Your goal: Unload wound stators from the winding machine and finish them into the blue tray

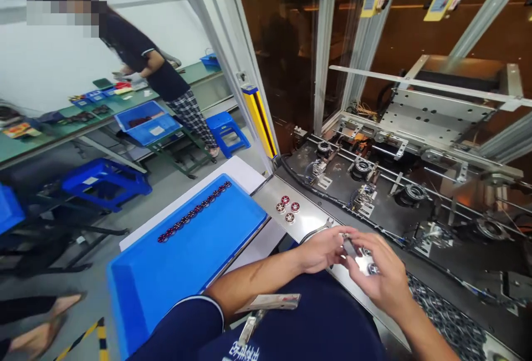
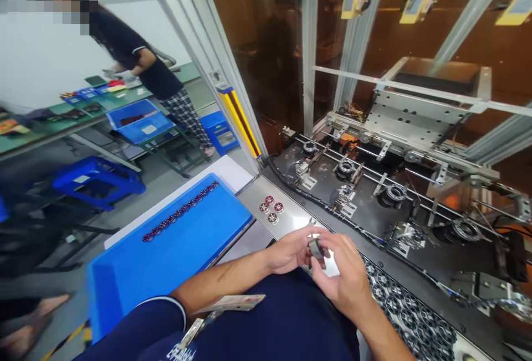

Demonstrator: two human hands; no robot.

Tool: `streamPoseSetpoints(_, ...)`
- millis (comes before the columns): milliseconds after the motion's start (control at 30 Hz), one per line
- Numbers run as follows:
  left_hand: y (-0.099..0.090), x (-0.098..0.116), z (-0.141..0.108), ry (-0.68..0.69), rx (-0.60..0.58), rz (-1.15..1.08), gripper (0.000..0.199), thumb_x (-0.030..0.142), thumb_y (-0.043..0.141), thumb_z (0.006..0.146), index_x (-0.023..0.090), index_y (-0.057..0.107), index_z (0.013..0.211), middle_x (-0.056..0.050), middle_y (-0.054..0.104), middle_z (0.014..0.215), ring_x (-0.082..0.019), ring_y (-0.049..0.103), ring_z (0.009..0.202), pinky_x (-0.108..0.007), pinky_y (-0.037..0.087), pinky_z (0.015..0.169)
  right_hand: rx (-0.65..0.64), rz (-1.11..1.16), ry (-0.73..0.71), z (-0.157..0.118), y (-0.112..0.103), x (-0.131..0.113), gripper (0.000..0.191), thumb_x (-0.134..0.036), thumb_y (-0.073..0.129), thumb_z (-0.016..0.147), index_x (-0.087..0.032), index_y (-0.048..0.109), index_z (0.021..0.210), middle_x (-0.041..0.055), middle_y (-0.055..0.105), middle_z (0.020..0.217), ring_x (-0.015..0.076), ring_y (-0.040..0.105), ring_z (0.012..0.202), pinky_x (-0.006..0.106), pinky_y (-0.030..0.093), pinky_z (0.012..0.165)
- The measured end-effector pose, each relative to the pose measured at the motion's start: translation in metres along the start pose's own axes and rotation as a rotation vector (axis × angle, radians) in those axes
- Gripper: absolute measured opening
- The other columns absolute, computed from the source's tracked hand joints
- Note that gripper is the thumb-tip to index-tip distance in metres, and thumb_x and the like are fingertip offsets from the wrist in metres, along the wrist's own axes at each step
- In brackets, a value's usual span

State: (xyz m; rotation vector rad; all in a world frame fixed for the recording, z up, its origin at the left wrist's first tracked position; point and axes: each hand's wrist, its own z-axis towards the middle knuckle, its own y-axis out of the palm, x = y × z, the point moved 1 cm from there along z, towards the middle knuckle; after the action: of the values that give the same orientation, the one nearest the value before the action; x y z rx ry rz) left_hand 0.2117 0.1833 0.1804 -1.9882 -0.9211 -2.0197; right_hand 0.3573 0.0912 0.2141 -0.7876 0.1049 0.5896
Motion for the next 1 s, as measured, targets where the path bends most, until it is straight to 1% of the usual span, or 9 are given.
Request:
streamPoseSetpoints(67,0.003,0.018,-0.007,0.055,0.034,-0.195,0.086,0.079,0.070,0.070,0.020,0.056,0.132,-0.011,0.069,0.109,-0.018,0.070,0.087,-0.031,0.055,0.080,0.023,0.080,-0.049,0.030,0.000,-0.005,0.028,-0.018,0.065,0.090,-0.022,0.057,0.117,0.0096,0.070,0.105,0.0235,0.069,0.098,0.040,0.058,0.084)
streamPoseSetpoints(133,0.002,0.033,-0.013,0.125,0.047,-0.421,0.076,0.062,0.085,0.067,0.022,0.058,0.126,-0.008,0.070,0.104,-0.017,0.071,0.086,-0.028,0.054,0.079,0.033,0.128,-0.095,0.049,0.001,-0.009,0.033,-0.018,0.068,0.089,-0.020,0.058,0.121,0.0100,0.070,0.106,0.0238,0.068,0.099,0.041,0.057,0.085)
streamPoseSetpoints(233,-0.001,0.044,-0.021,0.223,0.042,-0.622,0.061,0.048,0.089,0.069,0.021,0.058,0.114,-0.004,0.072,0.092,-0.015,0.072,0.080,-0.026,0.053,0.076,0.034,0.128,-0.158,0.064,0.003,-0.014,0.035,-0.018,0.071,0.089,-0.017,0.059,0.122,0.0122,0.067,0.110,0.0233,0.065,0.098,0.040,0.055,0.083)
streamPoseSetpoints(400,-0.001,0.042,-0.027,0.275,0.086,-0.640,0.058,0.055,0.088,0.068,0.019,0.057,0.103,-0.002,0.073,0.085,-0.016,0.073,0.075,-0.027,0.054,0.074,0.069,0.046,-0.276,0.073,0.008,-0.021,0.022,-0.008,0.069,0.088,-0.014,0.063,0.108,0.0102,0.064,0.097,0.0190,0.058,0.088,0.035,0.050,0.077)
streamPoseSetpoints(600,-0.006,0.043,-0.029,0.306,0.200,-0.484,0.064,0.056,0.088,0.066,0.017,0.060,0.109,-0.003,0.074,0.078,-0.015,0.073,0.070,-0.023,0.053,0.065,0.074,0.085,-0.263,0.074,0.007,-0.021,0.024,-0.011,0.072,0.087,-0.013,0.064,0.109,0.0105,0.064,0.098,0.0196,0.060,0.091,0.035,0.050,0.082)
streamPoseSetpoints(700,-0.013,0.046,-0.031,0.293,0.212,-0.366,0.063,0.056,0.089,0.065,0.016,0.061,0.106,-0.002,0.072,0.073,-0.014,0.071,0.064,-0.022,0.053,0.063,-0.124,0.292,-0.106,0.076,-0.002,-0.011,0.020,-0.020,0.063,0.096,-0.020,0.067,0.115,0.0121,0.063,0.121,0.0197,0.064,0.106,0.031,0.054,0.085)
streamPoseSetpoints(833,-0.018,0.044,-0.034,0.217,0.115,-0.256,0.058,0.052,0.088,0.069,0.016,0.062,0.107,-0.002,0.071,0.076,-0.014,0.072,0.067,-0.026,0.055,0.069,-0.499,0.607,0.178,0.081,-0.013,0.009,0.024,-0.032,0.055,0.102,-0.027,0.077,0.094,0.0083,0.057,0.144,0.0223,0.060,0.126,0.031,0.055,0.094)
streamPoseSetpoints(933,-0.017,0.043,-0.033,0.198,0.040,-0.243,0.053,0.048,0.087,0.072,0.016,0.064,0.107,-0.003,0.071,0.079,-0.014,0.072,0.072,-0.027,0.055,0.074,-0.778,0.787,0.337,0.085,-0.015,0.018,0.031,-0.043,0.056,0.101,-0.025,0.079,0.091,0.0097,0.054,0.149,0.0276,0.049,0.139,0.043,0.042,0.114)
streamPoseSetpoints(1000,-0.017,0.045,-0.031,0.219,-0.003,-0.229,0.046,0.044,0.086,0.075,0.017,0.065,0.106,-0.005,0.071,0.088,-0.014,0.071,0.075,-0.027,0.055,0.074,-0.889,0.871,0.373,0.088,-0.016,0.018,0.033,-0.046,0.055,0.100,-0.023,0.078,0.095,0.0108,0.052,0.150,0.0282,0.046,0.141,0.046,0.034,0.119)
